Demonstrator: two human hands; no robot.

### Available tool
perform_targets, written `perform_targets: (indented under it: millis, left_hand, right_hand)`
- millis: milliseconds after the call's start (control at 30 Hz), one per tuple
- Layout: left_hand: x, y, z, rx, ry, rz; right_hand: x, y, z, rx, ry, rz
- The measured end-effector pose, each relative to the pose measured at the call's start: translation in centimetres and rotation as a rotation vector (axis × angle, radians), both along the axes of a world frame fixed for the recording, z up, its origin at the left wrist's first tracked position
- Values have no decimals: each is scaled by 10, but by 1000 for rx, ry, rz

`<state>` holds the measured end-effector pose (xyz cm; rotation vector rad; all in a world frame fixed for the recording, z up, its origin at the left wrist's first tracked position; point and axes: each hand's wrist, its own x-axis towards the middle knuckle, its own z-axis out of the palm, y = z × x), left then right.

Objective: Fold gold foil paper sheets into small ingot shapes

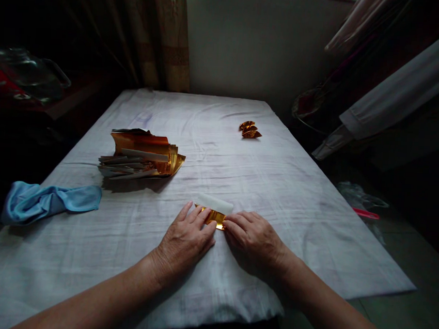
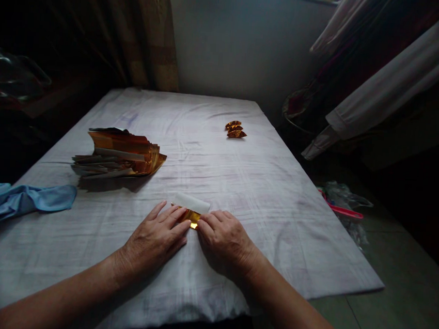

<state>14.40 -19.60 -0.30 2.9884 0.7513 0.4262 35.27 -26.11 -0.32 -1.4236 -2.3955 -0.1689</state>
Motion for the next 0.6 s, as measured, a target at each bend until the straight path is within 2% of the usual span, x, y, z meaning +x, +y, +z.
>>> perform_targets:
  millis: [233, 433, 600]
  left_hand:
    - [-6, 1, -2, 32, 25, 13]
    - [-8, -6, -10, 54, -22, 3]
    - [-10, -9, -18, 57, -26, -21]
  right_hand:
    - [5, 5, -6, 15, 61, -8]
    - [11, 17, -9, -110, 343, -39]
    - [11, 24, -12, -211, 386, -142]
